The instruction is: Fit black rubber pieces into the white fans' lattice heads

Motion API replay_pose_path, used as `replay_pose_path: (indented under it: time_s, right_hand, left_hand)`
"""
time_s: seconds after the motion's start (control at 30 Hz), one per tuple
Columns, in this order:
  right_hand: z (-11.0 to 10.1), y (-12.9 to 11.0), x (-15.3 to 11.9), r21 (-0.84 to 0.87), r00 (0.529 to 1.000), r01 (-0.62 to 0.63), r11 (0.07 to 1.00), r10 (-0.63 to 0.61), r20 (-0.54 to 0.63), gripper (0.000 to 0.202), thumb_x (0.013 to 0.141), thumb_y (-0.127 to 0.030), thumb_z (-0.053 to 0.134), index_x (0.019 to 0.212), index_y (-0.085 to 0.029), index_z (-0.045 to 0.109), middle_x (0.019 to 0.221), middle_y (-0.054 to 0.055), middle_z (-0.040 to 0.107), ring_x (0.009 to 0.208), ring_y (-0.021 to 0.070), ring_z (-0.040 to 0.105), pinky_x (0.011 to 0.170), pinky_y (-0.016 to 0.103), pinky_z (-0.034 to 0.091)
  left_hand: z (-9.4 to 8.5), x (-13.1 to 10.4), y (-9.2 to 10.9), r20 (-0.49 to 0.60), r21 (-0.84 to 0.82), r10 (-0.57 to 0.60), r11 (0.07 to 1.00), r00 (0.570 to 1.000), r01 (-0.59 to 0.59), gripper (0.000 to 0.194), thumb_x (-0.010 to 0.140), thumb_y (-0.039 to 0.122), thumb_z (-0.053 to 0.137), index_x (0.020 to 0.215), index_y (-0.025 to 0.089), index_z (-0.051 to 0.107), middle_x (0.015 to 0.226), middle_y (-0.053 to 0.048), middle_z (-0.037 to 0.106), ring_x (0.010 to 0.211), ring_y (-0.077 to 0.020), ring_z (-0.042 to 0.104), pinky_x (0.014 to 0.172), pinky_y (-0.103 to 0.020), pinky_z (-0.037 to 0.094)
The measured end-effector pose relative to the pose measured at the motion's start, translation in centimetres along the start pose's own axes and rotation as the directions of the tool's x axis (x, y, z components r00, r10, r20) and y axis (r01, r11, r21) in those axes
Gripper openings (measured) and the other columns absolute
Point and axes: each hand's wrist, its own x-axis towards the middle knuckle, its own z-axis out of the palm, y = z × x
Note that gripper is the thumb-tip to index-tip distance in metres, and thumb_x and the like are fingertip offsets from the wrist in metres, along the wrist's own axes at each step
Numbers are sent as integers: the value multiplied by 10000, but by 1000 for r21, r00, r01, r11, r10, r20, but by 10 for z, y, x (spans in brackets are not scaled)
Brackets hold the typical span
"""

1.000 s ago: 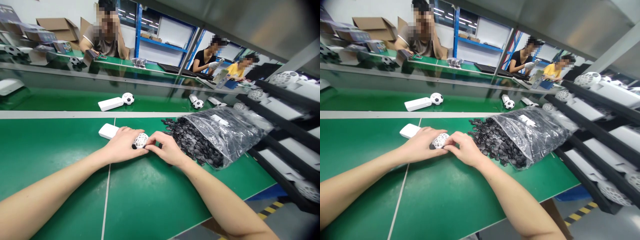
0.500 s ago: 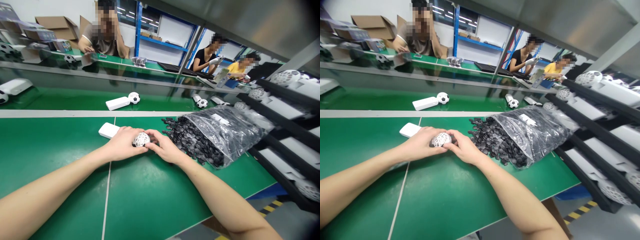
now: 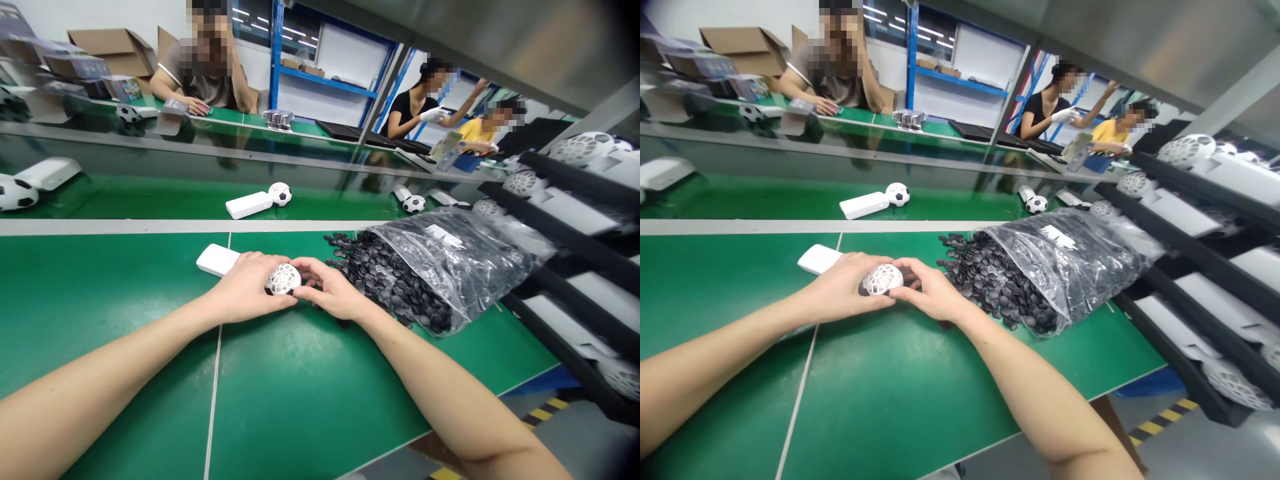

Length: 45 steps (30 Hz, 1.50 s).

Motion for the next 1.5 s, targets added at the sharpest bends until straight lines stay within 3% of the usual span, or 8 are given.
replay_pose_path:
  time_s: [0.47, 0.63, 0.83, 0.97, 1.07, 1.27, 1.37, 1.5]
  right_hand:
    - [-3, -10, 3, -141, 988, -77, 987, 57, -141, 219, 830, -284, 509, 1029, -195, 532, 992, 32, 620, 868, 141, 585, 754, 280, 474]
    - [-33, -2, 3, -487, 930, -199, 850, 7, -367, 79, 767, -233, 580, 816, -188, 623, 784, 10, 602, 697, 127, 557, 685, 271, 448]
    - [-36, 5, 0, -660, 957, -286, 695, 173, -232, 124, 730, -221, 636, 851, -208, 663, 771, 16, 579, 682, 124, 544, 651, 249, 432]
    - [-29, 1, 0, -723, 963, -269, 636, 161, -216, 116, 769, -227, 602, 868, -198, 656, 820, 39, 580, 743, 148, 553, 680, 263, 435]
    - [-22, -2, 2, -812, 980, -196, 550, 96, -172, 139, 822, -198, 524, 876, -171, 649, 855, 82, 591, 828, 191, 547, 725, 300, 427]
    - [-15, 10, 4, -914, 993, -115, 388, 19, -117, 248, 852, -101, 402, 1003, -150, 593, 855, 99, 589, 831, 220, 530, 727, 339, 416]
    - [-19, 15, 3, -883, 991, -122, 454, 3, -136, 308, 842, -67, 389, 1086, -149, 557, 895, 95, 581, 851, 197, 532, 757, 315, 429]
    - [-22, 11, 2, -682, 972, -143, 717, -29, -234, 208, 842, -110, 437, 972, -166, 590, 898, 64, 610, 855, 163, 562, 778, 295, 449]
  left_hand:
    - [0, -2, -6, 7, -45, 89, 995, 996, -89, 499, 714, 479, 560, 1118, 188, 526, 1022, -78, 596, 937, -259, 506, 826, -393, 377]
    - [-5, -1, -13, 37, -36, 148, 989, 988, -146, 638, 665, 552, 597, 1194, 216, 482, 1096, -89, 569, 1099, -294, 411, 930, -443, 315]
    - [-10, -6, -8, 220, -48, 96, 995, 971, -88, 608, 725, 396, 575, 1290, 289, 377, 1368, -57, 384, 1301, -310, 201, 1017, -499, 203]
    - [7, -10, 3, 92, -74, -33, 996, 995, 39, 610, 727, 496, 549, 1270, 266, 393, 1416, -91, 287, 1327, -329, 100, 1024, -531, 193]
    - [14, -10, 6, 58, -149, -9, 989, 998, 18, 514, 755, 408, 528, 1221, 217, 428, 1344, -98, 389, 1332, -292, 116, 1036, -481, 235]
    - [6, -7, -3, 88, -254, 86, 965, 992, -61, 520, 682, 217, 534, 1189, 212, 422, 1351, -84, 386, 1303, -239, 256, 1033, -408, 293]
    - [5, -6, -7, 72, -261, 119, 961, 990, -96, 456, 683, 275, 579, 1120, 216, 465, 1346, -82, 387, 1294, -233, 275, 1051, -408, 266]
    - [8, -4, -11, 46, -253, 166, 956, 985, -149, 435, 690, 293, 593, 1103, 224, 477, 1369, -89, 336, 1291, -244, 272, 1046, -416, 269]
